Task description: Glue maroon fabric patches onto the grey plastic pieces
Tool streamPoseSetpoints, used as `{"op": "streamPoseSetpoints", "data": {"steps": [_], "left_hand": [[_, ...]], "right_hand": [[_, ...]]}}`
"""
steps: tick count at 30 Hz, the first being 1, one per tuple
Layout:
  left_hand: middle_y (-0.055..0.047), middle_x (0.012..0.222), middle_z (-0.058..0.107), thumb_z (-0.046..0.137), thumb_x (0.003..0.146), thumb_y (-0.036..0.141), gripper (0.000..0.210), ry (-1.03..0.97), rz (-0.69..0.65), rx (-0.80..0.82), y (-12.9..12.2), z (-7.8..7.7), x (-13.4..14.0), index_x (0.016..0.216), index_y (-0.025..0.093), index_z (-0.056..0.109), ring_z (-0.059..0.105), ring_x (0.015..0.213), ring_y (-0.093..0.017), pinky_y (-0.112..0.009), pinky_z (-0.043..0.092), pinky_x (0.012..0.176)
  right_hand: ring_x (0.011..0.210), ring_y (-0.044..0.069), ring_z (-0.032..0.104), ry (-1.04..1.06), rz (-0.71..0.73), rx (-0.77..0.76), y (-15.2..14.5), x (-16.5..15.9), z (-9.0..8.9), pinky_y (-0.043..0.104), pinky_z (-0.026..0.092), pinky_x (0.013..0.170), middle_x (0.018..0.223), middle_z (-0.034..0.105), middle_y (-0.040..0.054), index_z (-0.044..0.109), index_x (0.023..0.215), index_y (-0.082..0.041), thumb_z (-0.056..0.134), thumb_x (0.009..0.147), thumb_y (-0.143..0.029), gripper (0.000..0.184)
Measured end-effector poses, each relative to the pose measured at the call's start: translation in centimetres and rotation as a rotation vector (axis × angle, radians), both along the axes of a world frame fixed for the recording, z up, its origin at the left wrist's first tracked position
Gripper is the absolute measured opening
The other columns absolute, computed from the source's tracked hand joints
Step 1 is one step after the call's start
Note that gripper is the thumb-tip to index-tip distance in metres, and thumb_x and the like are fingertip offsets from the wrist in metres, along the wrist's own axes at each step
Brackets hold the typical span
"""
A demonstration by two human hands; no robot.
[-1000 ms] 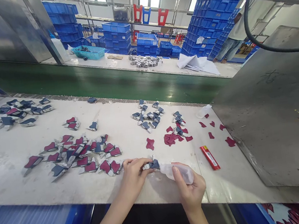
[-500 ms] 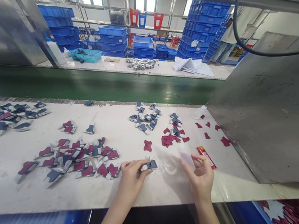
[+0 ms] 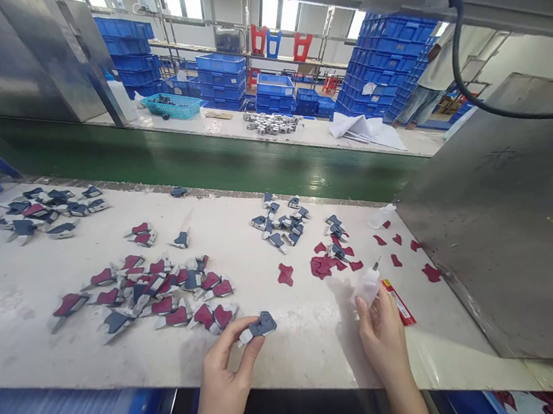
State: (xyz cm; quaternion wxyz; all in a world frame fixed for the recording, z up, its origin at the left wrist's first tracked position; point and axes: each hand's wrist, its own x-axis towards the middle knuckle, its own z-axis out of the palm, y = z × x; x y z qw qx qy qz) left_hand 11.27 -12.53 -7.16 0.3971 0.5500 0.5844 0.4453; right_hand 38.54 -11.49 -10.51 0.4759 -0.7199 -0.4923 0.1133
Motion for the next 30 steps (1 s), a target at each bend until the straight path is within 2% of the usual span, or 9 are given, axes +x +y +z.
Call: {"op": "streamPoseSetpoints", "data": {"steps": [4,10,12,14,17,18,20,25,30], "left_hand": [[-0.007,0.097,0.075,0.063,0.085,0.041,0.025,0.023,-0.005,-0.012,-0.3,0.1,-0.6,0.1,0.022,0.069,0.071,0.095,-0.026,-0.034,0.057,0.085],[-0.006,0.096,0.076,0.064,0.084,0.041,0.024,0.021,0.01,0.01,0.1,0.3,-0.9,0.098,0.023,0.07,0.071,0.095,-0.025,-0.033,0.057,0.084],[-0.006,0.096,0.076,0.064,0.084,0.042,0.025,-0.002,0.018,0.005,0.1,0.5,-1.0,0.098,0.023,0.071,0.071,0.095,-0.025,-0.033,0.057,0.084],[-0.006,0.094,0.076,0.063,0.084,0.044,0.027,-0.037,0.043,-0.007,0.1,0.8,-1.1,0.098,0.022,0.071,0.072,0.093,-0.025,-0.032,0.057,0.084],[-0.006,0.09,0.076,0.062,0.084,0.048,0.032,-0.105,0.13,-0.03,-0.1,1.0,-1.2,0.1,0.021,0.071,0.072,0.086,-0.024,-0.033,0.056,0.085],[-0.006,0.087,0.076,0.062,0.084,0.049,0.033,-0.122,0.155,-0.035,-0.2,1.1,-1.3,0.1,0.021,0.07,0.073,0.084,-0.024,-0.034,0.056,0.085],[-0.006,0.082,0.076,0.063,0.083,0.051,0.036,-0.133,0.176,-0.036,-0.4,1.2,-1.4,0.1,0.02,0.07,0.073,0.082,-0.025,-0.035,0.056,0.085],[-0.007,0.087,0.076,0.062,0.084,0.052,0.037,-0.127,0.158,-0.03,-0.9,1.4,-1.8,0.102,0.02,0.07,0.072,0.083,-0.025,-0.036,0.056,0.086],[-0.007,0.082,0.075,0.061,0.085,0.05,0.036,-0.129,0.169,-0.022,-1.4,1.3,-1.8,0.102,0.019,0.07,0.072,0.085,-0.026,-0.037,0.056,0.087]], "right_hand": [[0.117,0.038,0.055,-0.148,-0.032,-0.079,-0.8,0.7,-0.4,0.055,0.043,0.097,0.121,0.059,0.0205,0.05,0.126,-0.013,0.051,0.085,-0.055,0.059],[0.104,0.039,0.061,-0.045,-0.203,-0.239,-3.0,1.3,0.0,0.051,0.05,0.082,0.115,0.065,0.0184,0.051,0.126,-0.017,0.065,0.074,-0.063,0.07],[0.109,0.038,0.059,-0.063,-0.232,-0.13,-3.3,0.6,0.5,0.05,0.05,0.084,0.128,0.058,0.0195,0.044,0.137,-0.017,0.072,0.073,-0.058,0.08],[0.108,0.034,0.058,-0.182,-0.259,0.157,-3.2,-0.5,1.3,0.048,0.05,0.086,0.133,0.053,0.0183,0.04,0.142,-0.019,0.08,0.072,-0.043,0.084],[0.094,0.025,0.061,-0.462,-0.03,0.516,-1.4,-2.7,2.9,0.04,0.052,0.082,0.11,0.061,0.0087,0.056,0.129,-0.029,0.074,0.078,-0.016,0.055],[0.092,0.022,0.061,-0.507,0.171,0.466,-0.5,-3.4,3.4,0.037,0.053,0.08,0.104,0.062,0.0054,0.06,0.123,-0.033,0.066,0.083,-0.01,0.046],[0.101,0.021,0.06,-0.521,0.531,0.199,1.8,-4.7,4.3,0.035,0.053,0.08,0.113,0.06,0.0049,0.063,0.122,-0.037,0.045,0.089,-0.003,0.05],[0.102,0.018,0.061,-0.43,0.733,-0.134,7.1,-6.4,4.6,0.027,0.052,0.079,0.115,0.06,0.0044,0.066,0.12,-0.033,0.049,0.089,-0.011,0.041],[0.075,0.016,0.064,-0.331,0.735,-0.179,9.2,-6.2,4.6,0.025,0.049,0.066,0.089,0.065,0.0022,0.073,0.091,-0.026,0.057,0.086,-0.019,0.018]]}}
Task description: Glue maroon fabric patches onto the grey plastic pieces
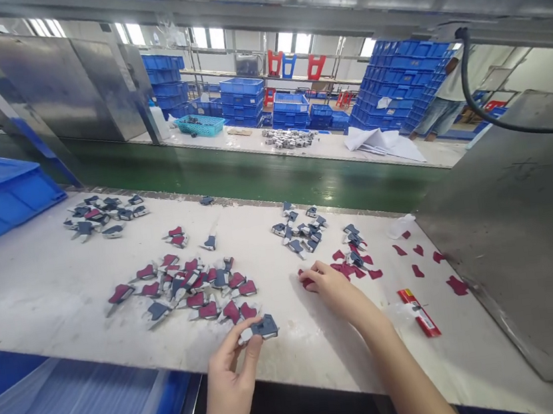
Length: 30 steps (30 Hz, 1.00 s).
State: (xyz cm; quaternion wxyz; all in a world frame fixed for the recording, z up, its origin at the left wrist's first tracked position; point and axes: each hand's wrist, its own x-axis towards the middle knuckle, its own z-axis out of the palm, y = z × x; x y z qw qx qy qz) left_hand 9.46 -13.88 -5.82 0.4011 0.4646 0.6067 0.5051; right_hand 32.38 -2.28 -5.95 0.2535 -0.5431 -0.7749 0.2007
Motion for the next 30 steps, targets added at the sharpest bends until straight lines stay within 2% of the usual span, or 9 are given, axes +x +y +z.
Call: {"op": "streamPoseSetpoints", "data": {"steps": [3,6,8,9,11,13,18,23,30], "left_hand": [[-0.007,0.084,0.075,0.062,0.085,0.048,0.036,-0.002,0.011,0.015,0.1,0.0,0.3,0.103,0.019,0.07,0.072,0.093,-0.027,-0.038,0.056,0.089],[-0.008,0.096,0.076,0.065,0.083,0.046,0.036,-0.029,0.039,0.034,0.5,0.1,0.9,0.106,0.018,0.071,0.071,0.099,-0.027,-0.037,0.057,0.09],[-0.009,0.103,0.076,0.068,0.081,0.044,0.038,-0.072,0.047,0.029,0.8,0.2,1.5,0.109,0.018,0.072,0.072,0.097,-0.026,-0.036,0.057,0.092],[-0.009,0.103,0.077,0.068,0.081,0.043,0.039,-0.099,0.044,0.018,0.9,0.3,1.8,0.111,0.018,0.072,0.073,0.096,-0.026,-0.036,0.057,0.091],[-0.008,0.094,0.079,0.068,0.082,0.044,0.044,-0.145,0.015,-0.001,1.2,0.5,2.3,0.116,0.018,0.071,0.075,0.091,-0.026,-0.036,0.058,0.089],[-0.006,0.081,0.078,0.067,0.082,0.045,0.047,-0.131,-0.036,0.001,1.3,0.7,2.8,0.12,0.017,0.07,0.076,0.084,-0.025,-0.034,0.061,0.083],[0.003,0.056,0.065,0.066,0.085,0.04,0.044,0.039,-0.09,0.042,1.1,1.1,3.4,0.122,0.017,0.07,0.062,0.051,-0.014,-0.027,0.059,0.06],[0.0,0.069,0.07,0.068,0.083,0.036,0.038,0.02,-0.101,0.07,0.7,1.4,3.8,0.117,0.019,0.073,0.065,0.06,-0.016,-0.029,0.06,0.069],[0.005,0.049,0.056,0.067,0.084,0.037,0.039,0.066,-0.131,0.039,0.4,1.5,3.8,0.119,0.019,0.072,0.054,0.042,-0.012,-0.025,0.055,0.05]], "right_hand": [[0.063,0.016,0.063,0.084,-0.033,-0.04,-0.4,0.1,1.1,0.026,0.048,0.061,0.075,0.067,0.0006,0.069,0.073,-0.023,0.066,0.079,-0.02,0.008],[0.069,0.018,0.068,0.21,-0.093,-0.056,-2.3,-0.5,2.2,0.029,0.052,0.065,0.075,0.071,0.0013,0.066,0.075,-0.022,0.065,0.082,-0.03,0.011],[0.069,0.019,0.07,0.378,-0.166,-0.076,-4.3,-1.6,2.7,0.03,0.055,0.064,0.076,0.073,0.0041,0.066,0.08,-0.02,0.062,0.086,-0.041,0.022],[0.065,0.02,0.07,0.568,-0.217,-0.122,-5.3,-2.2,2.9,0.03,0.055,0.059,0.073,0.073,0.0058,0.067,0.079,-0.018,0.067,0.082,-0.044,0.027],[0.06,0.019,0.068,0.841,-0.281,-0.202,-7.3,-3.5,3.2,0.029,0.055,0.055,0.068,0.072,0.0059,0.069,0.076,-0.017,0.076,0.073,-0.048,0.032],[0.055,0.018,0.066,0.968,-0.316,-0.245,-8.7,-4.6,3.5,0.028,0.055,0.051,0.064,0.071,0.0049,0.07,0.073,-0.016,0.08,0.069,-0.048,0.033],[0.058,0.019,0.068,1.013,-0.366,-0.222,-9.8,-5.5,3.8,0.027,0.056,0.051,0.065,0.073,0.0062,0.074,0.074,-0.017,0.08,0.069,-0.047,0.031],[0.058,0.018,0.068,1.011,-0.357,-0.221,-9.8,-5.3,3.5,0.026,0.055,0.053,0.066,0.074,0.006,0.076,0.076,-0.018,0.08,0.071,-0.042,0.025],[0.06,0.018,0.067,0.982,-0.376,-0.212,-10.1,-5.4,2.9,0.026,0.053,0.055,0.068,0.075,0.0051,0.076,0.077,-0.019,0.078,0.073,-0.041,0.022]]}}
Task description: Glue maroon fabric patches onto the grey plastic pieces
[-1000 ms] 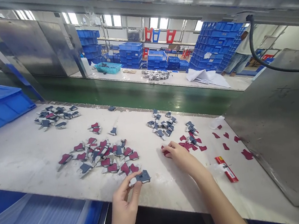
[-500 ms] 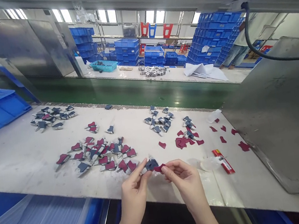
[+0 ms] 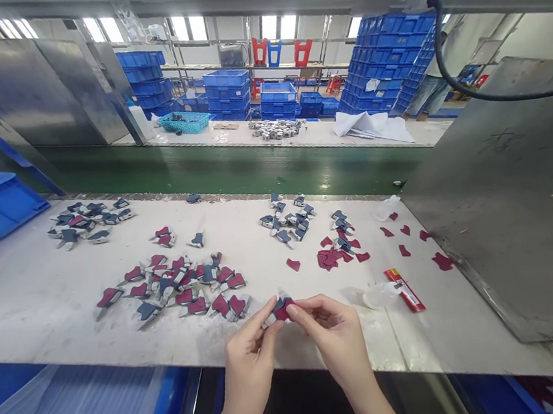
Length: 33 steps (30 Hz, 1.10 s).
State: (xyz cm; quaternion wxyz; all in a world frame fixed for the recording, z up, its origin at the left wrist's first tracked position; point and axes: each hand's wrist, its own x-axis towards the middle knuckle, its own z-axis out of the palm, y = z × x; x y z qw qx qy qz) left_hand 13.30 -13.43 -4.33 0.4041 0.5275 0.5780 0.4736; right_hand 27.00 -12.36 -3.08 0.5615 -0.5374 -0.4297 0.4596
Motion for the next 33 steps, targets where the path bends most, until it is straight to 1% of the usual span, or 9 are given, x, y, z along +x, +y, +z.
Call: {"op": "streamPoseSetpoints", "data": {"steps": [3,7,12,14,17,20,23,28,33], "left_hand": [[0.003,0.053,0.064,0.069,0.083,0.037,0.04,-0.031,-0.019,0.003,0.2,0.0,0.0,0.117,0.017,0.073,0.063,0.048,-0.015,-0.025,0.059,0.055],[-0.009,0.096,0.079,0.073,0.079,0.036,0.036,-0.205,-0.029,-0.033,0.6,0.2,0.2,0.109,0.015,0.076,0.076,0.085,-0.025,-0.031,0.063,0.078],[-0.011,0.099,0.079,0.078,0.075,0.034,0.034,-0.377,-0.007,-0.146,1.0,1.1,0.5,0.102,0.014,0.077,0.075,0.093,-0.028,-0.034,0.062,0.086],[-0.011,0.098,0.079,0.08,0.073,0.033,0.034,-0.397,-0.003,-0.156,0.9,1.5,0.6,0.1,0.014,0.078,0.075,0.093,-0.029,-0.035,0.062,0.087],[-0.011,0.097,0.079,0.081,0.071,0.032,0.031,-0.401,0.009,-0.142,0.7,2.2,0.8,0.098,0.015,0.079,0.075,0.093,-0.029,-0.036,0.061,0.089],[-0.009,0.096,0.079,0.082,0.07,0.029,0.026,-0.405,0.006,-0.116,0.6,2.9,0.8,0.094,0.018,0.08,0.075,0.092,-0.028,-0.033,0.061,0.088],[-0.007,0.094,0.08,0.081,0.072,0.026,0.023,-0.399,-0.064,-0.105,0.7,3.2,0.7,0.093,0.019,0.08,0.076,0.09,-0.027,-0.03,0.062,0.085],[-0.007,0.098,0.079,0.077,0.077,0.025,0.023,-0.348,-0.129,-0.063,0.7,2.8,0.8,0.099,0.021,0.079,0.075,0.091,-0.025,-0.027,0.062,0.083],[-0.005,0.094,0.079,0.074,0.08,0.023,0.02,-0.24,-0.073,0.002,0.7,2.3,1.3,0.099,0.021,0.078,0.076,0.085,-0.021,-0.023,0.062,0.077]], "right_hand": [[0.058,0.016,0.065,-0.109,-0.022,0.056,-0.2,0.1,0.0,0.025,0.052,0.054,0.068,0.074,0.0039,0.076,0.077,-0.019,0.075,0.077,-0.038,0.019],[0.055,0.012,0.059,-0.349,-0.066,0.278,-0.4,0.0,-0.1,0.023,0.047,0.05,0.068,0.071,0.0017,0.075,0.08,-0.02,0.069,0.085,-0.029,0.012],[0.052,0.01,0.055,-0.509,-0.141,0.535,-0.7,0.0,-0.5,0.022,0.045,0.047,0.064,0.064,0.0007,0.075,0.09,-0.019,0.066,0.087,-0.016,0.01],[0.055,0.01,0.056,-0.481,-0.125,0.523,-0.7,0.2,-0.5,0.022,0.046,0.049,0.066,0.064,0.0007,0.076,0.094,-0.02,0.066,0.087,-0.015,0.013],[0.068,0.013,0.061,-0.335,-0.05,0.377,-0.4,1.0,-0.2,0.022,0.05,0.054,0.079,0.065,0.0023,0.075,0.099,-0.025,0.067,0.087,-0.02,0.015],[0.087,0.017,0.064,-0.174,0.166,0.246,0.0,2.0,0.4,0.025,0.055,0.065,0.097,0.064,0.0053,0.072,0.106,-0.026,0.063,0.09,-0.027,0.018],[0.091,0.017,0.061,-0.184,0.303,0.251,0.0,2.4,0.6,0.028,0.054,0.074,0.101,0.059,0.0055,0.066,0.107,-0.025,0.054,0.095,-0.028,0.018],[0.093,0.017,0.056,-0.346,0.222,0.339,-0.7,1.5,0.2,0.031,0.05,0.078,0.105,0.051,0.0061,0.052,0.112,-0.023,0.039,0.1,-0.024,0.018],[0.1,0.017,0.054,-0.364,0.198,0.341,-0.7,1.3,-0.1,0.03,0.048,0.081,0.108,0.051,0.0057,0.052,0.115,-0.025,0.037,0.101,-0.023,0.021]]}}
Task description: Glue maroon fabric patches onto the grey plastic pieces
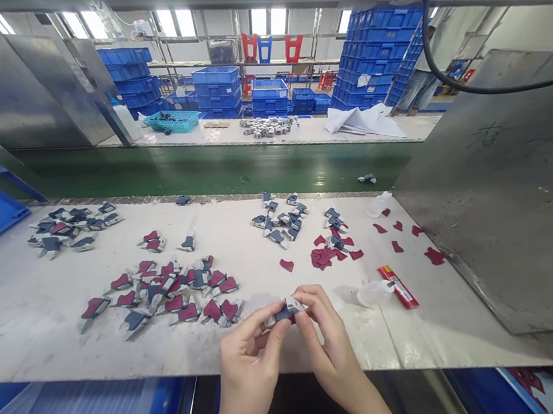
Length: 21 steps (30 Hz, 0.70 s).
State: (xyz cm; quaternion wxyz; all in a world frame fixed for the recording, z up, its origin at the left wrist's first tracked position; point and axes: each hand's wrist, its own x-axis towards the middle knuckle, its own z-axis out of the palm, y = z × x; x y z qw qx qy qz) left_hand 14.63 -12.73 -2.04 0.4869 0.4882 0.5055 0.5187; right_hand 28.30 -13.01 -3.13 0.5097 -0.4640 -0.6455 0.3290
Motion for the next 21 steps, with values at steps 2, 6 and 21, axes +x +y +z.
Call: {"op": "streamPoseSetpoints", "data": {"steps": [2,6,21], "left_hand": [[-0.005,0.096,0.078,0.07,0.083,0.021,0.019,0.079,0.031,0.069,0.0,-0.2,0.2,0.101,0.022,0.076,0.075,0.085,-0.02,-0.023,0.062,0.077],[-0.005,0.098,0.076,0.062,0.087,0.016,0.02,0.251,0.099,0.26,-0.1,-0.8,1.0,0.103,0.022,0.072,0.073,0.087,-0.018,-0.024,0.06,0.077],[-0.01,0.085,0.08,0.078,0.071,0.037,0.038,-0.081,-0.106,-0.215,4.1,-1.6,-0.7,0.099,0.011,0.078,0.076,0.07,-0.025,-0.035,0.063,0.071]], "right_hand": [[0.098,0.017,0.055,-0.023,0.026,-0.002,0.2,0.3,0.1,0.029,0.048,0.081,0.108,0.052,0.005,0.053,0.116,-0.026,0.042,0.1,-0.024,0.02],[0.091,0.016,0.056,-0.023,-0.028,0.032,0.5,0.1,0.1,0.028,0.048,0.077,0.104,0.054,0.0039,0.056,0.113,-0.025,0.047,0.097,-0.023,0.018],[0.099,0.023,0.063,0.105,-0.023,-0.277,2.8,1.3,-2.1,0.035,0.054,0.08,0.112,0.066,0.009,0.056,0.131,-0.023,0.06,0.089,-0.047,0.048]]}}
